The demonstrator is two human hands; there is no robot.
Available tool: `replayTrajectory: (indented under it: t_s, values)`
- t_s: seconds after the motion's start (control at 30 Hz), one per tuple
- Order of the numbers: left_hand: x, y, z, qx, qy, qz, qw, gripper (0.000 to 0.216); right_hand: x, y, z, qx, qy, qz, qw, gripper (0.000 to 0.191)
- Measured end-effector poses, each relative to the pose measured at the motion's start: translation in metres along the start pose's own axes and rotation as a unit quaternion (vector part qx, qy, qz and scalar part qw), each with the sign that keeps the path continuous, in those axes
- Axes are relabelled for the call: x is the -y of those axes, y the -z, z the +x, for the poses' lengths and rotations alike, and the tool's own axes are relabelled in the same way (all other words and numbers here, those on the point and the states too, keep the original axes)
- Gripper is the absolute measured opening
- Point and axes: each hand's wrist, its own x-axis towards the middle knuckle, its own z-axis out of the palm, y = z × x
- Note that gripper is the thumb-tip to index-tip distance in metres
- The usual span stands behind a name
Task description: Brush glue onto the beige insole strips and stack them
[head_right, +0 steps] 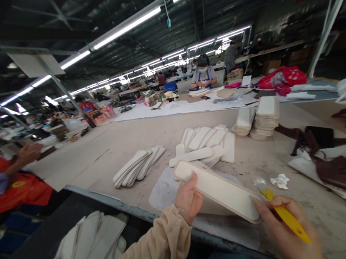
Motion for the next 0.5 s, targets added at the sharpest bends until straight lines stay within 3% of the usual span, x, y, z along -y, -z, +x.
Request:
replayTrajectory:
  t_s: [0.33, 0.5]
  values:
    - [-0.006, 0.003, -0.003, -0.010, 0.024, -0.016, 1.000, 0.020, -0.002, -0.001, -0.007, 0.005, 0.036, 0.027, 0.999, 0.043]
    - [-0.007, 0.006, -0.002, -0.020, 0.032, -0.013, 0.999, 0.018, 0.007, 0.000, -0.015, 0.021, 0.016, 0.010, 1.000, 0.040]
